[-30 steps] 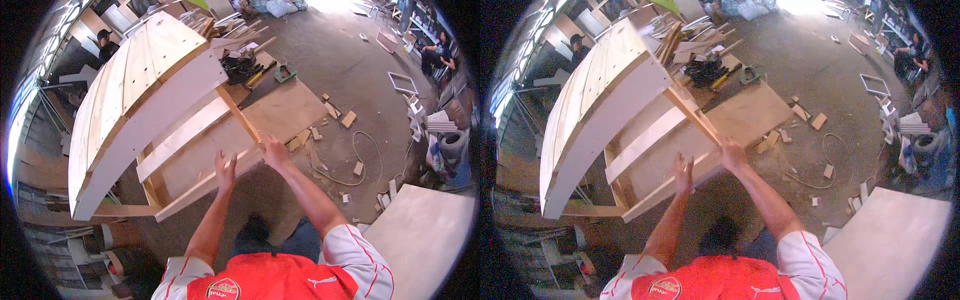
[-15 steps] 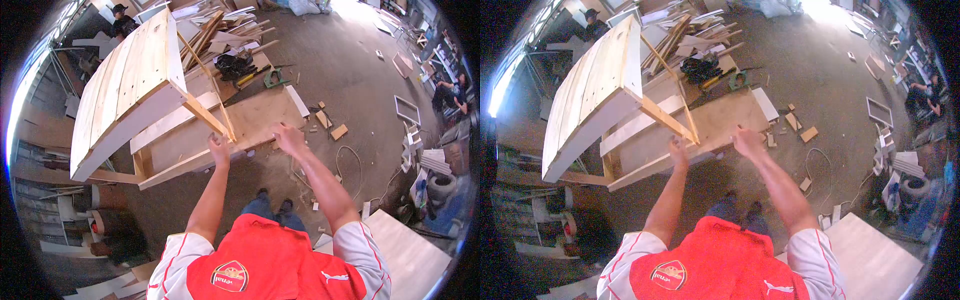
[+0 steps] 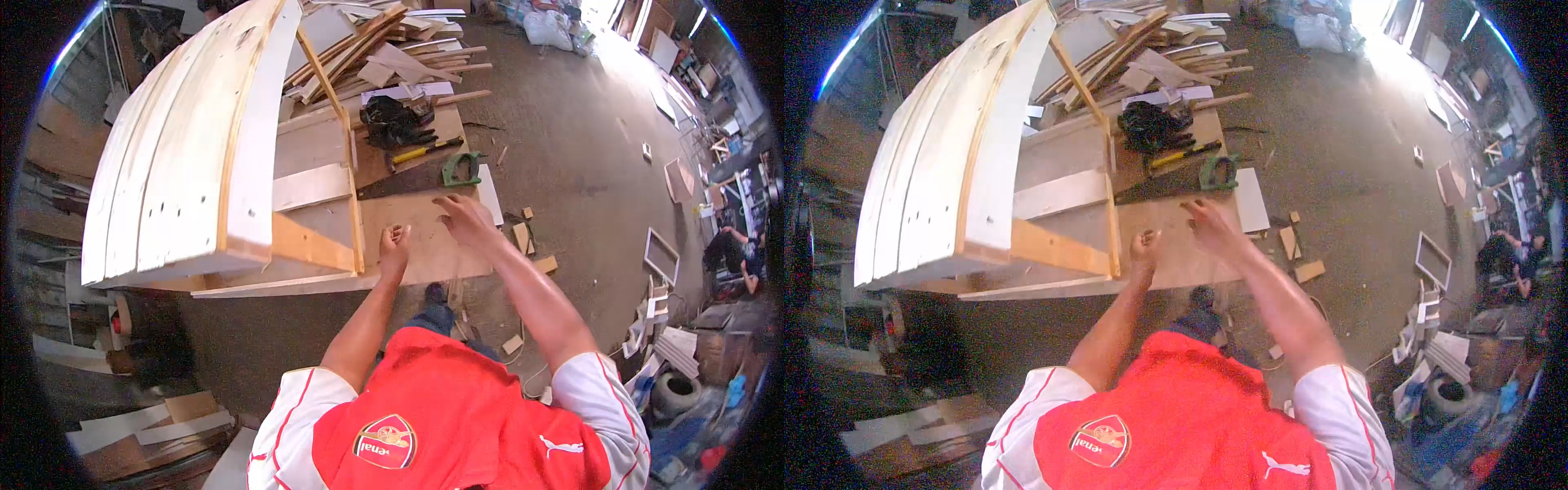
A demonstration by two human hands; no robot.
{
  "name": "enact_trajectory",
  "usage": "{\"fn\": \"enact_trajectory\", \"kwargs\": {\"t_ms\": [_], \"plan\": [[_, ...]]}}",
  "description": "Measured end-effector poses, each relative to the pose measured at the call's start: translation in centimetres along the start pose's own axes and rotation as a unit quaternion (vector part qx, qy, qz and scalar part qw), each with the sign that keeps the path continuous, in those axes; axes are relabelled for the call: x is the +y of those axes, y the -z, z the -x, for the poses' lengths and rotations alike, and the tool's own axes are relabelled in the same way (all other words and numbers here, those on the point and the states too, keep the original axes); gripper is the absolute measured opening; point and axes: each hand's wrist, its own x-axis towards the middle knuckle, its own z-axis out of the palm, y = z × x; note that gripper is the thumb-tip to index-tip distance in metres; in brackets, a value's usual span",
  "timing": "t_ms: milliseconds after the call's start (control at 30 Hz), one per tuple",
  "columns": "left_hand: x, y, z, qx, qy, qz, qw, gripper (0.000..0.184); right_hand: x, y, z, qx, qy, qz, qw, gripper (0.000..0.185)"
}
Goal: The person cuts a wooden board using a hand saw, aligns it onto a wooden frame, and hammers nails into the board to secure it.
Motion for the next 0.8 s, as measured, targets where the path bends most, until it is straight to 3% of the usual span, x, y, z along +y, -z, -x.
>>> {"fn": "enact_trajectory", "kwargs": {"t_ms": [167, 267, 467, 500, 600, 633, 733, 800], "plan": [[-1.4, -4.4, -6.8, 0.006, 0.036, -0.006, 0.999, 0.051, 8.7, 1.2, -7.6, -0.031, 0.016, 0.04, 0.999, 0.036], [1.1, -4.6, -9.8, 0.057, 0.022, -0.043, 0.997, 0.053, 11.6, 1.8, -11.8, -0.049, 0.002, 0.034, 0.998, 0.037], [1.1, -6.0, -18.1, 0.17, 0.045, -0.057, 0.983, 0.071, 20.0, 0.5, -24.0, -0.129, 0.018, 0.098, 0.987, 0.049], [3.6, -5.9, -18.3, 0.152, 0.085, -0.045, 0.984, 0.084, 20.6, 0.9, -26.1, -0.167, 0.0, 0.086, 0.982, 0.05], [5.0, -7.9, -22.0, 0.192, 0.059, -0.108, 0.974, 0.095, 29.8, -5.4, -33.2, -0.065, 0.047, 0.1, 0.992, 0.049], [7.2, -8.5, -22.7, 0.186, 0.068, -0.112, 0.974, 0.103, 31.0, -5.3, -35.3, -0.094, 0.024, 0.118, 0.988, 0.049], [8.6, -11.4, -26.9, 0.207, 0.005, -0.299, 0.932, 0.108, 37.8, -9.9, -39.6, -0.005, 0.091, 0.163, 0.982, 0.047], [8.4, -13.7, -29.7, 0.175, 0.005, -0.278, 0.944, 0.115, 38.8, -8.7, -41.4, -0.125, 0.077, 0.189, 0.971, 0.049]]}}
